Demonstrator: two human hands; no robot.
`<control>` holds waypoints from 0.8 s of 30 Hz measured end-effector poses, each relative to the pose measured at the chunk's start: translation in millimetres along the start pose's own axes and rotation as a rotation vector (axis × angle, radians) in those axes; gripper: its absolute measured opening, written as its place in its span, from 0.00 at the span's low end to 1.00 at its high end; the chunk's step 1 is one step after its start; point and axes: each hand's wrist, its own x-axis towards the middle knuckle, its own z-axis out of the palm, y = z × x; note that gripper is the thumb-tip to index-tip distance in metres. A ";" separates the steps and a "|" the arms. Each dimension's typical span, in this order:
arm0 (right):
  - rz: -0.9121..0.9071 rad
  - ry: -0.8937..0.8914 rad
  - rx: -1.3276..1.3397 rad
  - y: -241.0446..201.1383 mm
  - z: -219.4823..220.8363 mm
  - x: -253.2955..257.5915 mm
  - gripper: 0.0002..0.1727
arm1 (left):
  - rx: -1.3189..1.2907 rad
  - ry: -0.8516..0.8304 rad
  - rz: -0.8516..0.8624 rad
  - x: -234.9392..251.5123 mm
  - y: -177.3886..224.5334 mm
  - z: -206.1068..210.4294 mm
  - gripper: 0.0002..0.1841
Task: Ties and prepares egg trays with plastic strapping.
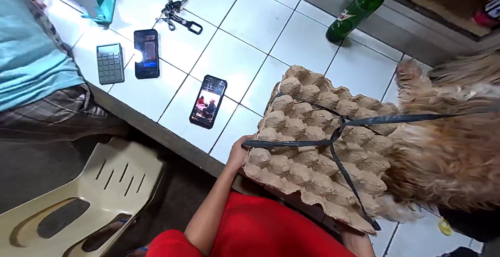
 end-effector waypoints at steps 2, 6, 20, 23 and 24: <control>0.061 0.069 0.087 -4.6 2.5 -0.3 0.15 | -0.029 -0.016 0.002 -2.7 0.2 -0.6 0.19; 0.050 0.083 -0.125 2.6 -13.0 6.7 0.17 | -0.010 -0.131 -0.077 0.4 6.8 -12.1 0.22; 0.187 -0.025 -0.787 -26.2 -8.2 25.4 0.21 | -0.032 -0.214 -0.165 2.6 7.6 -12.2 0.23; -0.280 -0.222 -0.343 27.4 -40.4 32.2 0.15 | -0.177 -0.292 -0.122 7.0 -9.1 -16.4 0.24; -0.015 -0.196 -0.242 -1.3 -22.2 21.5 0.10 | -0.247 -0.330 -0.103 7.8 -18.2 -18.4 0.26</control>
